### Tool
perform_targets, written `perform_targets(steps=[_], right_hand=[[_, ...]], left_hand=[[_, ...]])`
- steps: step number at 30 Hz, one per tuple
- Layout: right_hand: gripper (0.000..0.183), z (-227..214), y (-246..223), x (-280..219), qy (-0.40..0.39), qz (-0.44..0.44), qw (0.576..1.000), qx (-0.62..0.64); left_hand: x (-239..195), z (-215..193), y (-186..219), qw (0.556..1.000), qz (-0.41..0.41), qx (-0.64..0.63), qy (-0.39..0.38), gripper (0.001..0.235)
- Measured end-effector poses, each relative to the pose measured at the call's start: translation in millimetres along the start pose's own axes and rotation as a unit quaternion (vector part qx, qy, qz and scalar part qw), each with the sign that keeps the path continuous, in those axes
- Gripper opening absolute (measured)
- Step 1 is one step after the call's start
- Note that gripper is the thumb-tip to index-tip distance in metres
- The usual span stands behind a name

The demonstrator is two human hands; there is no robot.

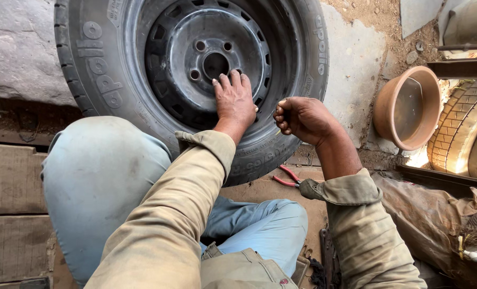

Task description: The person sits on the ground and uses a screwdriver to pry and remove a valve stem from a car tire. They then use pliers to pull the stem out completely and inspect the rim. The tire is flipped over to access the other side, where the person continues to manipulate the valve area with pliers.

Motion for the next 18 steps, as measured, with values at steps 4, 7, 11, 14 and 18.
perform_targets(steps=[4,7,11,14,18], right_hand=[[0.02,2.8,-1.5,-2.2,0.007,-0.022,1.0,-0.002],[0.02,6.6,-2.4,-2.5,0.016,-0.033,0.999,-0.008],[0.021,7.2,-6.9,-5.9,0.059,-0.064,0.994,-0.065],[0.022,5.8,-11.0,-9.4,0.081,-0.084,0.988,-0.099],[0.023,4.2,-13.0,-11.1,0.082,-0.103,0.986,-0.1]], left_hand=[[-0.9,-1.5,0.7,1.0,0.005,0.01,0.013,0.095],[-1.5,-2.0,-0.5,1.0,0.009,0.01,0.015,0.093],[-0.5,-2.3,0.0,0.999,0.013,0.016,0.026,0.091],[-1.3,-2.4,-0.1,0.999,0.015,0.01,0.029,0.093],[-3.0,-4.3,-0.3,0.999,0.014,0.005,0.034,0.093]])
Point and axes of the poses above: each hand's wrist, its own x-axis towards the middle knuckle, its own z-axis out of the palm, y = z × x, the point moved 7 cm from there along x, towards the middle knuckle
